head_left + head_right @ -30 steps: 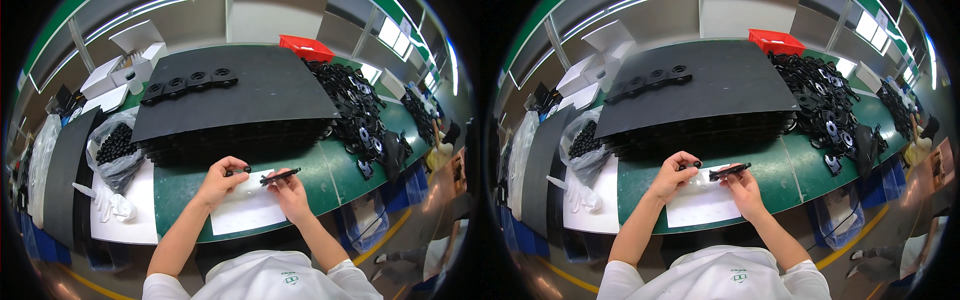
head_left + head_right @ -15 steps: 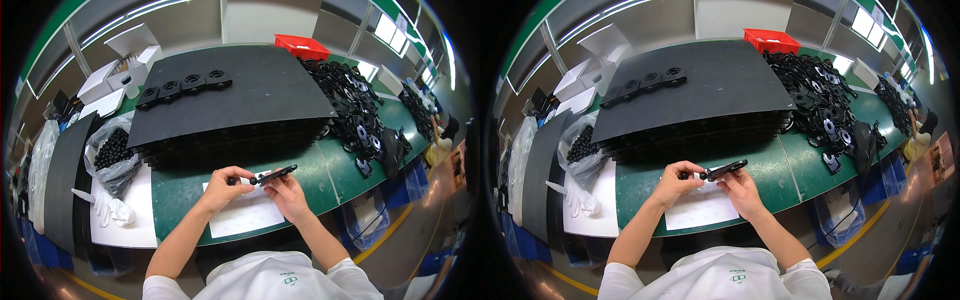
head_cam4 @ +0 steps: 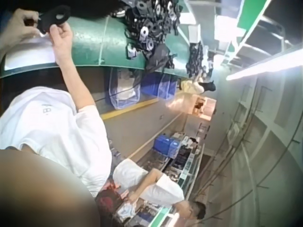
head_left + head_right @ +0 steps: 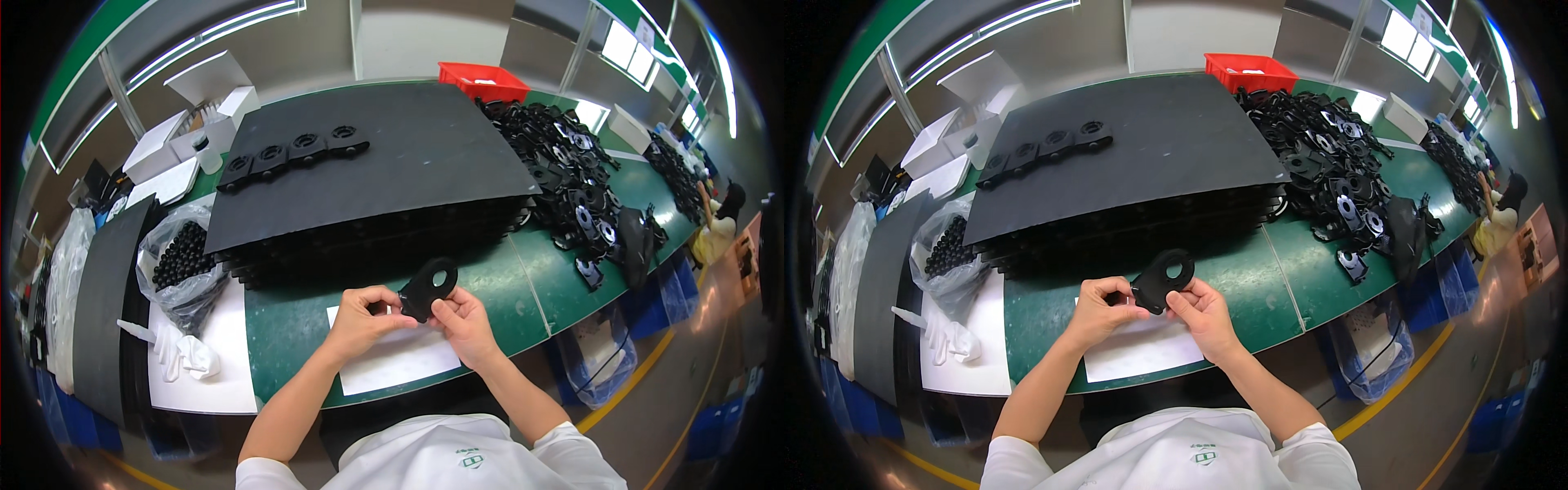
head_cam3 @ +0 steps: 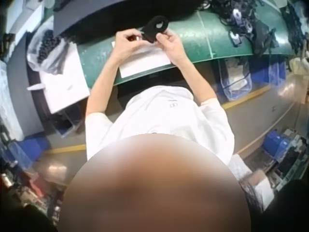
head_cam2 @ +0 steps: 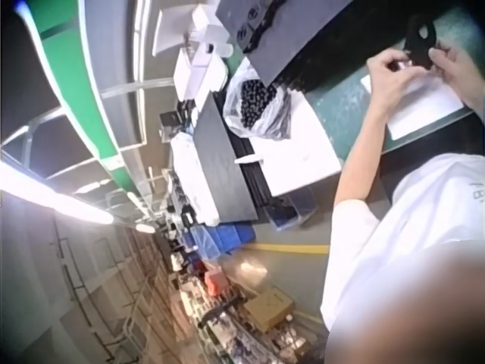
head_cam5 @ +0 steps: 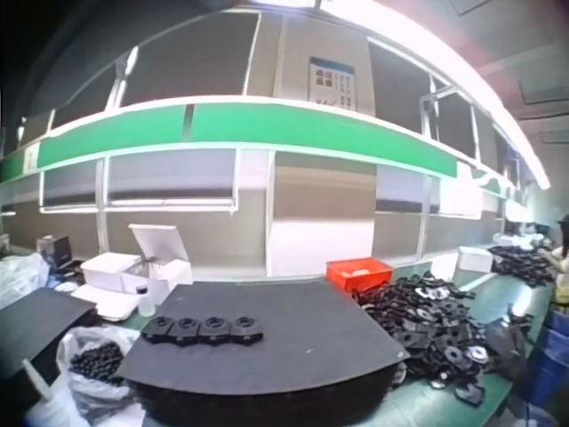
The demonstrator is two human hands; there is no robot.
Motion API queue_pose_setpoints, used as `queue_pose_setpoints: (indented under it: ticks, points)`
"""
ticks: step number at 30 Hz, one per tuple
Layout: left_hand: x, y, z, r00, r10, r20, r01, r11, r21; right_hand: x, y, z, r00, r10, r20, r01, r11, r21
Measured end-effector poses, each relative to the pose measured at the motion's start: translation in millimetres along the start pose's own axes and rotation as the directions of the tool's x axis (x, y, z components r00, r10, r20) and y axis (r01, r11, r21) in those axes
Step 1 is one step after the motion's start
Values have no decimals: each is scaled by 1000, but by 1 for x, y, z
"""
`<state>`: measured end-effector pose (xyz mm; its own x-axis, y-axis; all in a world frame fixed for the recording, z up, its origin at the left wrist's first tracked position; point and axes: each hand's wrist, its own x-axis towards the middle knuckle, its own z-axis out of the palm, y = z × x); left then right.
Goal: Assembling small plastic components into light fixture bases on a factory assembly line.
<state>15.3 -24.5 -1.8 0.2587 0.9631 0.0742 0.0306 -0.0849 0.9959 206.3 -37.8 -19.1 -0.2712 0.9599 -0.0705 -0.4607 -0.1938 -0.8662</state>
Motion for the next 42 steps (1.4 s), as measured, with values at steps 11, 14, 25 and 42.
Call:
queue_pose_setpoints:
  ticks: [11,14,25,42]
  points:
    - [4,10,-10,989,-148,3,142,940,-310,38,-94,48,892,-408,193,452,803,-388]
    - [4,6,-22,969,-245,37,229,826,-516,94,-130,56,797,-571,195,568,599,-564]
    - [6,-5,-30,953,-282,110,274,648,-711,244,-134,49,939,-345,6,172,454,-874]
    - [8,-4,-20,978,-202,53,183,710,-680,-16,-200,-170,866,-452,-215,-359,-261,-896]
